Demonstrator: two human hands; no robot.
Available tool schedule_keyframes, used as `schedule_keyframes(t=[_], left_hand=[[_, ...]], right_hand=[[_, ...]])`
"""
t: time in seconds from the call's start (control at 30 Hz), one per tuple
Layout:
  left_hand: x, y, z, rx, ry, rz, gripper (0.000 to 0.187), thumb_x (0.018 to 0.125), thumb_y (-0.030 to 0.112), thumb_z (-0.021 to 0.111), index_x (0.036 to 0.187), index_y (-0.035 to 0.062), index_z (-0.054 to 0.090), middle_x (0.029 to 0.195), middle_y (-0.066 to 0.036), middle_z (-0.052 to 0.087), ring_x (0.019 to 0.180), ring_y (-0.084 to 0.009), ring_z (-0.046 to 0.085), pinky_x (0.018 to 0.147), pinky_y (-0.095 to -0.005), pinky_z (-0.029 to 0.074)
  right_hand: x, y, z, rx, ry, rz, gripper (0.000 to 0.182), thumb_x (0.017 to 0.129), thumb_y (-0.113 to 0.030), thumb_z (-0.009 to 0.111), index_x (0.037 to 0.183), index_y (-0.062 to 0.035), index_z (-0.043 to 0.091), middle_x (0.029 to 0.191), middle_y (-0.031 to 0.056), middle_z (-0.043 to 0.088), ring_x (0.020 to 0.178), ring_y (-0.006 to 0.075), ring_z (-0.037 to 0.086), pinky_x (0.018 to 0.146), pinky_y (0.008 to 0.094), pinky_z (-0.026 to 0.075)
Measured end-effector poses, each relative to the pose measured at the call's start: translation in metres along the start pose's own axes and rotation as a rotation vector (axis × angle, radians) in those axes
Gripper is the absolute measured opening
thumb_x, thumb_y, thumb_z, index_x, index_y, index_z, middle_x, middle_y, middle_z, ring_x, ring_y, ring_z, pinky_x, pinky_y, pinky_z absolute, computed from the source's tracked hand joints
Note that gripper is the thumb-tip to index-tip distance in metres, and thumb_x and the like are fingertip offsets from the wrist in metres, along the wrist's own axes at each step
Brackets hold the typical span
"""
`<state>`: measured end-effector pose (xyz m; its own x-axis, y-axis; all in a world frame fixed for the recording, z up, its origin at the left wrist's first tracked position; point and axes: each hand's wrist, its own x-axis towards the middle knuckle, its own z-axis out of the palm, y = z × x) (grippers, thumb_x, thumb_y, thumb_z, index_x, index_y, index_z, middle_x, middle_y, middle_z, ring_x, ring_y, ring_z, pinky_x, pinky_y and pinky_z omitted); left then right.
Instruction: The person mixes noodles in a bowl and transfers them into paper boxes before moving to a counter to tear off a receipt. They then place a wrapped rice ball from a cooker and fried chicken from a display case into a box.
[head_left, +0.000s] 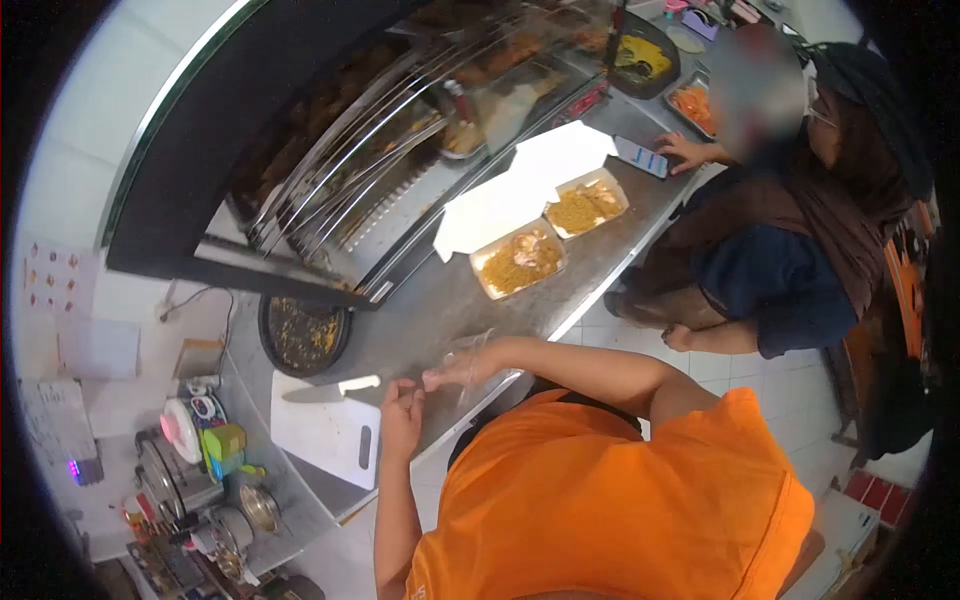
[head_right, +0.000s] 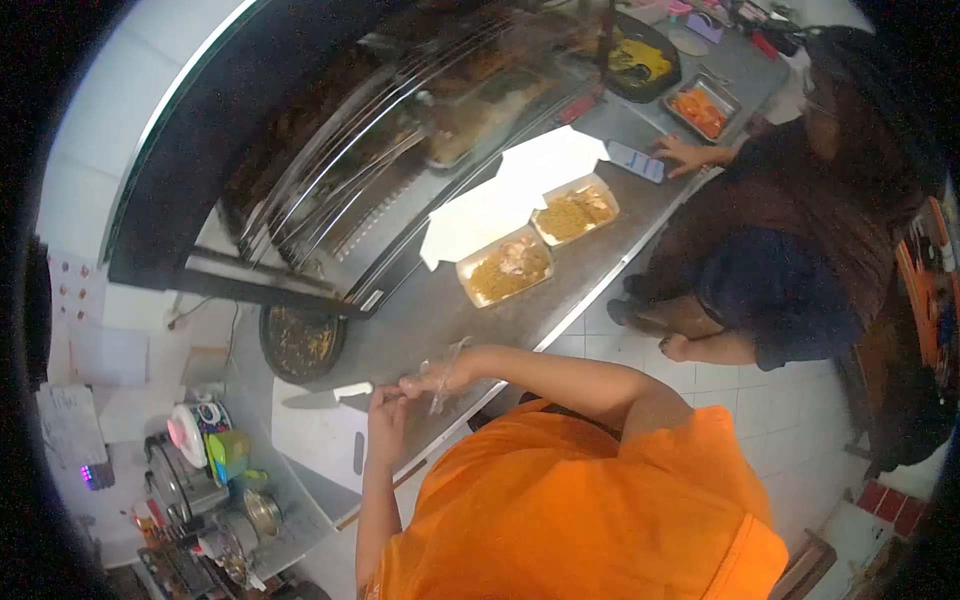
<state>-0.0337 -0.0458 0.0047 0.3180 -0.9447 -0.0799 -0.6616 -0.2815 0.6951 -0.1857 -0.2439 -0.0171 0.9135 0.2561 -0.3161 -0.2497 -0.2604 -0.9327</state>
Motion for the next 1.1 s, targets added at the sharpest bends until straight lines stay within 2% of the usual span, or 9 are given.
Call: schedule_keyframes(t=[0.13, 0.27, 0.5, 0.63, 0.7, 0.77, 0.87, 1.0, 1.1], left_hand=[[-0.010, -0.007, -0.015, 0.108, 0.151, 0.204, 0.011, 0.086, 0.013, 0.072, 0.091, 0.0039, 0.075, 0.114, -0.015, 0.062, 0.107, -0.0343, 0.059, 0.090, -0.0478, 0.047], [-0.034, -0.068, -0.034, 0.119, 0.072, 0.149, 0.013, 0.085, 0.016, 0.073, 0.085, 0.0032, 0.074, 0.110, -0.011, 0.062, 0.102, -0.0344, 0.058, 0.088, -0.0474, 0.046], [-0.076, -0.212, -0.106, 0.120, 0.334, 0.059, 0.008, 0.087, 0.004, 0.066, 0.082, -0.0019, 0.067, 0.100, -0.019, 0.064, 0.094, -0.0394, 0.060, 0.083, -0.0479, 0.049], [-0.108, -0.318, -0.161, 0.251, 0.428, -0.372, 0.017, 0.087, 0.015, 0.068, 0.086, -0.0018, 0.065, 0.098, -0.023, 0.066, 0.096, -0.0411, 0.062, 0.086, -0.0472, 0.050], [-0.121, -0.325, -0.189, 0.305, 0.304, -0.537, 0.020, 0.084, 0.017, 0.070, 0.093, -0.0002, 0.066, 0.098, -0.021, 0.066, 0.097, -0.0400, 0.061, 0.088, -0.0466, 0.050], [-0.131, -0.309, -0.225, 0.429, 0.123, -0.598, 0.027, 0.080, 0.016, 0.071, 0.101, 0.0007, 0.064, 0.102, -0.020, 0.065, 0.101, -0.0400, 0.061, 0.089, -0.0470, 0.050], [-0.141, -0.314, -0.222, 0.334, 0.440, -0.176, 0.031, 0.075, 0.012, 0.072, 0.104, 0.0030, 0.065, 0.111, -0.020, 0.063, 0.109, -0.0399, 0.058, 0.095, -0.0494, 0.048], [-0.146, -0.309, -0.192, 0.168, 0.103, -0.048, 0.043, 0.073, 0.008, 0.073, 0.115, 0.0048, 0.066, 0.125, -0.021, 0.059, 0.121, -0.0410, 0.053, 0.105, -0.0498, 0.043], [-0.149, -0.313, -0.156, 0.179, 0.058, 0.055, 0.051, 0.075, 0.005, 0.071, 0.125, 0.0042, 0.064, 0.135, -0.022, 0.057, 0.130, -0.0421, 0.049, 0.113, -0.0493, 0.038]], right_hand=[[0.038, -0.013, 0.012, 0.000, -0.076, 0.071, 0.082, 0.103, -0.070, 0.017, 0.142, -0.0107, 0.058, 0.152, 0.0181, 0.050, 0.138, 0.0358, 0.044, 0.119, 0.0453, 0.029], [0.090, -0.028, 0.029, 0.152, -0.069, 0.050, 0.081, 0.103, -0.071, 0.023, 0.142, -0.0091, 0.059, 0.148, 0.0166, 0.053, 0.135, 0.0311, 0.049, 0.113, 0.0428, 0.037], [0.181, -0.085, 0.060, 0.432, 0.038, 0.071, 0.046, 0.105, -0.029, 0.055, 0.147, -0.0098, 0.054, 0.148, 0.0112, 0.055, 0.136, 0.0242, 0.048, 0.117, 0.0359, 0.033], [0.230, -0.099, 0.052, 0.297, 0.193, -0.132, 0.043, 0.099, -0.018, 0.056, 0.141, -0.0075, 0.059, 0.147, 0.0111, 0.057, 0.130, 0.0271, 0.056, 0.111, 0.0385, 0.042], [0.250, -0.091, 0.053, -0.426, 0.516, 0.147, 0.036, 0.095, -0.015, 0.058, 0.129, -0.0048, 0.065, 0.135, 0.0174, 0.064, 0.123, 0.0353, 0.062, 0.103, 0.0430, 0.049], [0.273, -0.033, 0.063, -0.627, 0.529, 0.212, 0.042, 0.087, -0.018, 0.066, 0.127, -0.0061, 0.065, 0.127, 0.0196, 0.066, 0.117, 0.0372, 0.064, 0.097, 0.0458, 0.053], [0.292, -0.039, 0.065, -0.776, 0.417, 0.400, 0.032, 0.087, -0.013, 0.062, 0.118, -0.0063, 0.069, 0.115, 0.0201, 0.070, 0.112, 0.0366, 0.066, 0.095, 0.0488, 0.054], [0.296, -0.101, 0.086, -0.803, 0.356, 0.501, 0.024, 0.089, -0.012, 0.059, 0.108, -0.0089, 0.074, 0.108, 0.0164, 0.073, 0.104, 0.0333, 0.070, 0.089, 0.0513, 0.056], [0.331, -0.012, 0.122, -0.778, 0.768, 0.297, 0.025, 0.092, -0.025, 0.062, 0.112, -0.0183, 0.076, 0.105, 0.0095, 0.075, 0.099, 0.0300, 0.072, 0.083, 0.0477, 0.058]])
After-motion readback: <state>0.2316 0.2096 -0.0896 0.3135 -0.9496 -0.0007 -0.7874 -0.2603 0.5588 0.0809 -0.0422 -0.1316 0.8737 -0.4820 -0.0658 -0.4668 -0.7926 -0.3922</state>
